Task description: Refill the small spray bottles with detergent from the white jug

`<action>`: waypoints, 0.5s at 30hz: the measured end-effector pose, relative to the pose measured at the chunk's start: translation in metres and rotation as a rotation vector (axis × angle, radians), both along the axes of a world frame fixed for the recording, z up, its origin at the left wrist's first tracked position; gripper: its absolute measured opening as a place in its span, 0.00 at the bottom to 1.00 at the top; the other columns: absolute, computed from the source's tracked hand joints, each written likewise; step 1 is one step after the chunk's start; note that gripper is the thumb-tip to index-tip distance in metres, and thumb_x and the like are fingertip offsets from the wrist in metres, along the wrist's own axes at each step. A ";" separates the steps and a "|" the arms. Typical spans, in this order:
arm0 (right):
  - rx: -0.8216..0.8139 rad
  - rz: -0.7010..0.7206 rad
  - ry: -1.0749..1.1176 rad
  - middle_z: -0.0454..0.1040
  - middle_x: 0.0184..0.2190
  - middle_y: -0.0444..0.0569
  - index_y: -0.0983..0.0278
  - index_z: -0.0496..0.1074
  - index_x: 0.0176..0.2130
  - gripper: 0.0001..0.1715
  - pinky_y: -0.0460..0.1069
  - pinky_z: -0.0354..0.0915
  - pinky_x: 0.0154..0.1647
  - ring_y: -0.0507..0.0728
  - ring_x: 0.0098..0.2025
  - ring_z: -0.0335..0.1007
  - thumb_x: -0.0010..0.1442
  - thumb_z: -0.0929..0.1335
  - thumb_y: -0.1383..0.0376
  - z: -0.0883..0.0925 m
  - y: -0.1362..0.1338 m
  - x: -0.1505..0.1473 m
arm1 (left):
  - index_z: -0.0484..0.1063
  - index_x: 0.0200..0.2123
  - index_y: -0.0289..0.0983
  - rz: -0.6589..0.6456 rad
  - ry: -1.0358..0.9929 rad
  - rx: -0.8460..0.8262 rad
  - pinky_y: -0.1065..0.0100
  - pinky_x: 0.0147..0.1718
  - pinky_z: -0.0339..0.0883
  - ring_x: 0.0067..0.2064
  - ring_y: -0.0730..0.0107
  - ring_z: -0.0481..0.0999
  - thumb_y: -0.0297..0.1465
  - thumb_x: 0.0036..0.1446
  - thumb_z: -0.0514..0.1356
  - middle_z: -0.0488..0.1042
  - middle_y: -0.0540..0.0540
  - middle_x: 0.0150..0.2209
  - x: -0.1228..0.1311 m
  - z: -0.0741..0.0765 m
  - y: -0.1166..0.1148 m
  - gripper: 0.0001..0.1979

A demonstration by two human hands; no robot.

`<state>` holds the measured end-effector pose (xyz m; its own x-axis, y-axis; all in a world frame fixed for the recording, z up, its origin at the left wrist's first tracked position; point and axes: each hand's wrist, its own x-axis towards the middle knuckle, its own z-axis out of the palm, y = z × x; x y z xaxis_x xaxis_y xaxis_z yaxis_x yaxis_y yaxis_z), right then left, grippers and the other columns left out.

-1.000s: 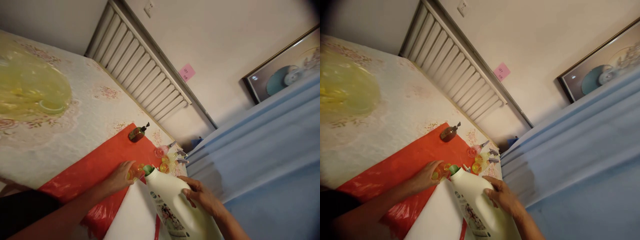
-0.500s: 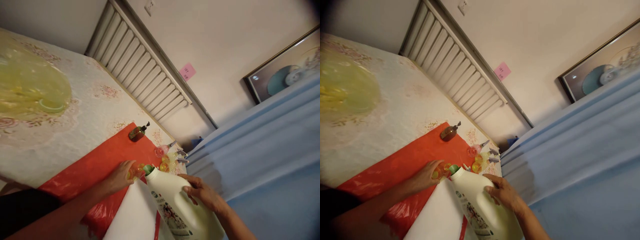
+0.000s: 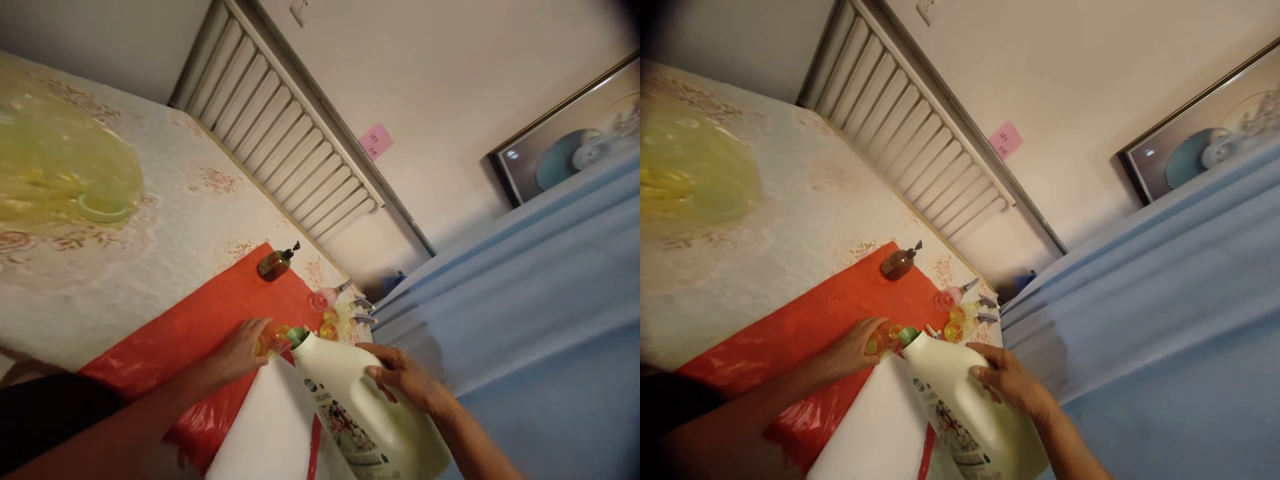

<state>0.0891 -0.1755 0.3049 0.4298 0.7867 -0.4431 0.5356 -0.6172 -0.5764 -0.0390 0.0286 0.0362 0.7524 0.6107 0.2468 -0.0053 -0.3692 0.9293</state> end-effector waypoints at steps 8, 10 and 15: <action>-0.002 -0.007 0.008 0.62 0.23 0.41 0.66 0.72 0.56 0.36 0.43 0.57 0.18 0.49 0.23 0.55 0.55 0.71 0.48 0.001 -0.002 0.005 | 0.64 0.58 0.37 -0.029 0.036 0.030 0.55 0.59 0.61 0.61 0.50 0.66 0.33 0.46 0.63 0.69 0.36 0.58 0.003 -0.005 0.002 0.33; -0.003 -0.005 0.012 0.62 0.23 0.41 0.66 0.72 0.56 0.36 0.43 0.56 0.17 0.49 0.22 0.55 0.55 0.71 0.48 0.001 -0.002 0.006 | 0.64 0.58 0.37 -0.020 0.041 0.033 0.55 0.60 0.60 0.61 0.50 0.66 0.34 0.47 0.63 0.69 0.37 0.59 0.003 -0.005 0.002 0.33; -0.013 -0.005 0.005 0.63 0.24 0.41 0.65 0.72 0.56 0.36 0.43 0.56 0.17 0.49 0.22 0.55 0.55 0.71 0.48 0.000 -0.001 0.007 | 0.64 0.57 0.39 -0.013 0.026 0.016 0.54 0.59 0.61 0.61 0.50 0.66 0.33 0.46 0.63 0.70 0.38 0.58 0.002 -0.004 0.001 0.32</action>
<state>0.0958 -0.1767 0.3054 0.4315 0.7785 -0.4558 0.5296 -0.6276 -0.5706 -0.0367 0.0301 0.0326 0.7668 0.5965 0.2371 0.0137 -0.3844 0.9231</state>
